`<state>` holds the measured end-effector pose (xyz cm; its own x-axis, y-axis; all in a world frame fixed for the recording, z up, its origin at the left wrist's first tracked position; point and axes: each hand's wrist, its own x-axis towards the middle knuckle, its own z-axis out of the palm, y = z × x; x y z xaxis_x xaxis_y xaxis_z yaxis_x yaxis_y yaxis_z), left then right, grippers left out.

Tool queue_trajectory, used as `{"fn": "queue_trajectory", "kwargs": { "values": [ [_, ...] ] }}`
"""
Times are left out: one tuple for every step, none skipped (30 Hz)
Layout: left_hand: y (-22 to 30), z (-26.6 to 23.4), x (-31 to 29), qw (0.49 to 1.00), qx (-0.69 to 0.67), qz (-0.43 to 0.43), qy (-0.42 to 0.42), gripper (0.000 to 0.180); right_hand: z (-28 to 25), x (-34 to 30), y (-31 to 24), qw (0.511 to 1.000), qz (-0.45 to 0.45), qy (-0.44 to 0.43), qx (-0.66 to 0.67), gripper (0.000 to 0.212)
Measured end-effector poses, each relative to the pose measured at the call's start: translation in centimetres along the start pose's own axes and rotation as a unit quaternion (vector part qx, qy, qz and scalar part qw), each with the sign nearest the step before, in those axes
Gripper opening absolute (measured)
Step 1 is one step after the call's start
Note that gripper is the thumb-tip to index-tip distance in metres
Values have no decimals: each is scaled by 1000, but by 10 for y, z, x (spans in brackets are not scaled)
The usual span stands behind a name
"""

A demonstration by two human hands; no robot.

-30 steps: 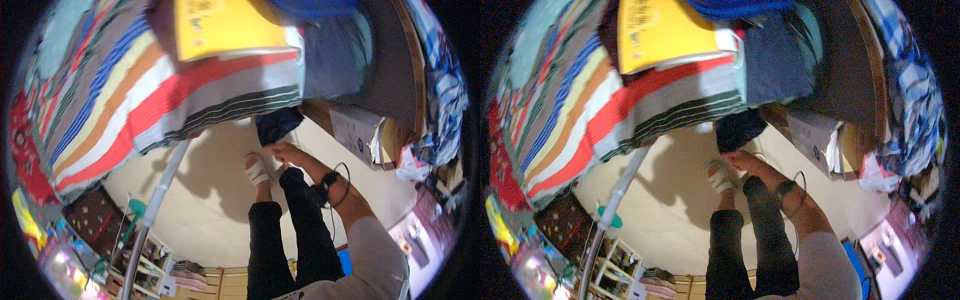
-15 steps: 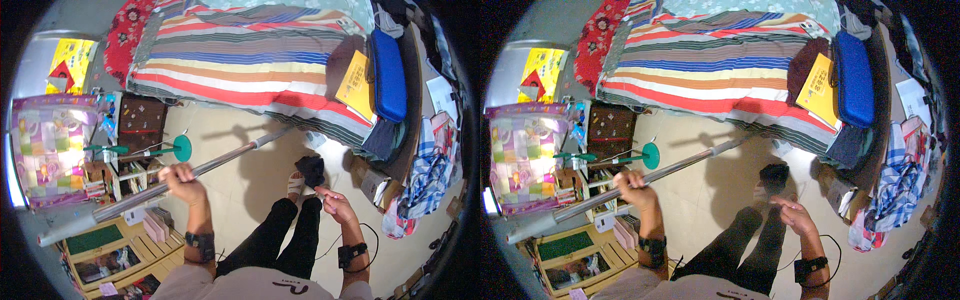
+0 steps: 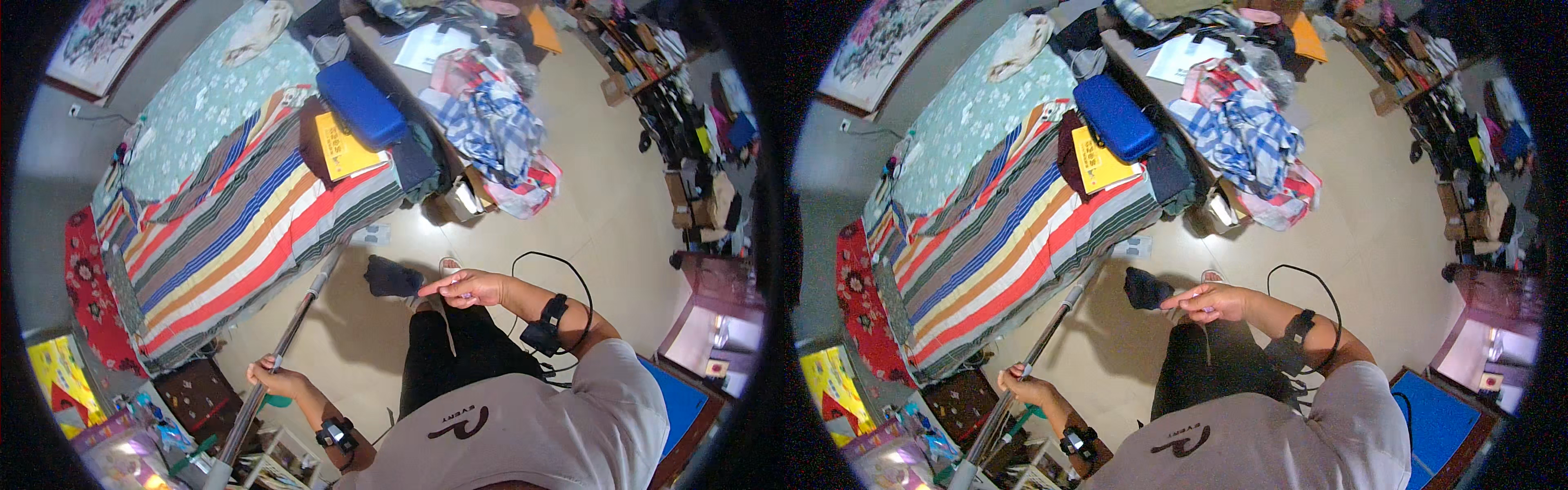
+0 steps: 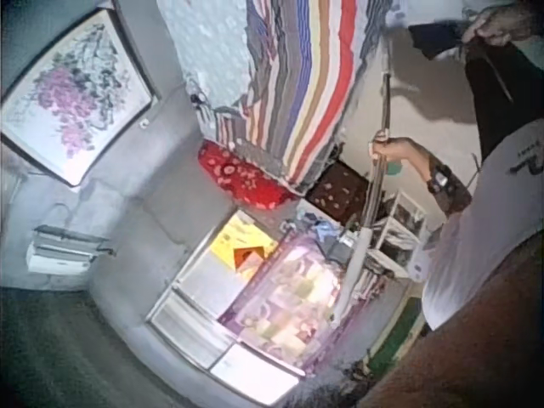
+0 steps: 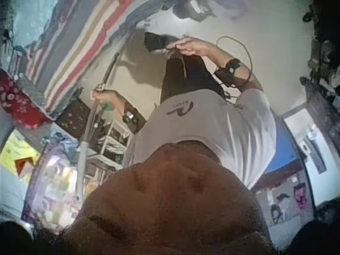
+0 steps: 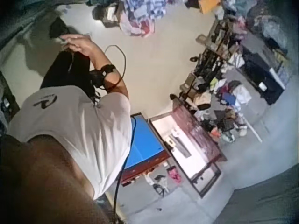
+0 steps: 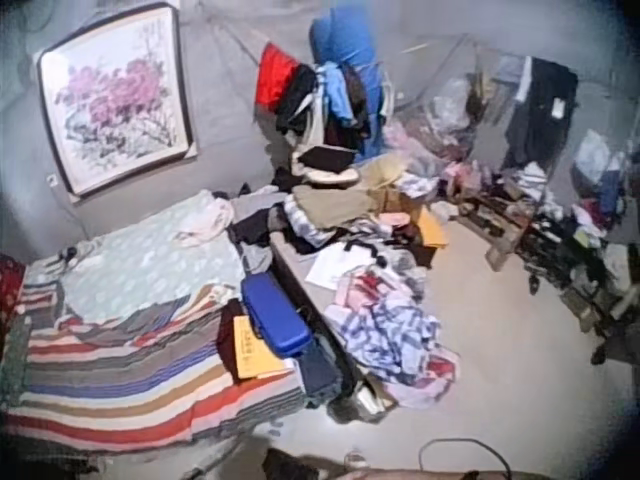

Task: The recorder mops the floor in a bedroom, moving around clutter and picking up a piece of clothing.

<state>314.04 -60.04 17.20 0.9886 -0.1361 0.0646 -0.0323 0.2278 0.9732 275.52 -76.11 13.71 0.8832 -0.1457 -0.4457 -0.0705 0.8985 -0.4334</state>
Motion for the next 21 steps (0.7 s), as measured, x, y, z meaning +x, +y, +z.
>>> {"fn": "queue_trajectory", "kwargs": {
  "values": [
    [1, 3, -3, 1000, 13, 3, -16, 10, 1, -8, 4, 1000, -9, 9, 11, 44],
    [6, 11, -7, 1000, 9, 2, -25, 10, 4, -16, 7, 999, -18, 18, 21, 44],
    [12, 20, -11, 999, 24, 3, -32, 10, 9, -23, 8, 999, -26, 22, 23, 44],
    [17, 28, -14, 998, 39, 3, -40, 10, 14, -30, 8, 998, -54, 30, 28, 45],
    [23, 36, -18, 996, 58, 23, -63, 11, 17, -37, 7, 996, -80, 38, 30, 45],
    [24, 40, -18, 996, 54, 23, -69, 11, 19, -41, 8, 995, -86, 40, 30, 45],
    [22, 43, -15, 994, 62, 18, -84, 11, 19, -46, 10, 989, -120, 80, 23, 46],
    [19, 45, -10, 992, 72, 15, -99, 12, 23, -49, 10, 981, -154, 118, 17, 47],
    [16, 44, -6, 990, 65, 16, -122, 11, 31, -56, 0, 975, -167, 144, 20, 48],
    [15, 45, -5, 990, 62, 17, -126, 11, 30, -57, -4, 974, -172, 145, 20, 48],
    [16, 49, -6, 989, 78, 10, -129, 10, 27, -57, -6, 960, -214, 181, 7, 48],
    [16, 50, -7, 987, 94, 3, -131, 9, 25, -57, -11, 943, -254, 215, -6, 48],
    [16, 50, -8, 985, 98, 12, -143, 10, 25, -58, -18, 927, -283, 243, -41, 48],
    [16, 52, -10, 985, 95, 14, -145, 10, 23, -63, -25, 915, -311, 252, -57, 48],
    [16, 53, -13, 981, 109, 18, -158, 10, 23, -65, -32, 891, -322, 307, -89, 48],
    [16, 53, -16, 978, 123, 22, -170, 11, 26, -67, -40, 863, -331, 361, -121, 47],
    [17, 52, -19, 974, 133, 12, -184, 10, 19, -66, -44, 863, -333, 359, -119, 47],
    [17, 50, -21, 974, 133, 15, -184, 10, 8, -61, -46, 798, -398, 395, -221, 49],
    [17, 48, -23, 975, 129, 15, -180, 11, -1, -57, -46, 718, -454, 422, -317, 51],
    [15, 49, -24, 976, 125, 15, -177, 11, -8, -54, -46, 717, -456, 422, -316, 51],
    [18, 50, -27, 976, 126, 12, -177, 12, -15, -52, -45, 675, -418, 452, -407, 55]
  ]
}}
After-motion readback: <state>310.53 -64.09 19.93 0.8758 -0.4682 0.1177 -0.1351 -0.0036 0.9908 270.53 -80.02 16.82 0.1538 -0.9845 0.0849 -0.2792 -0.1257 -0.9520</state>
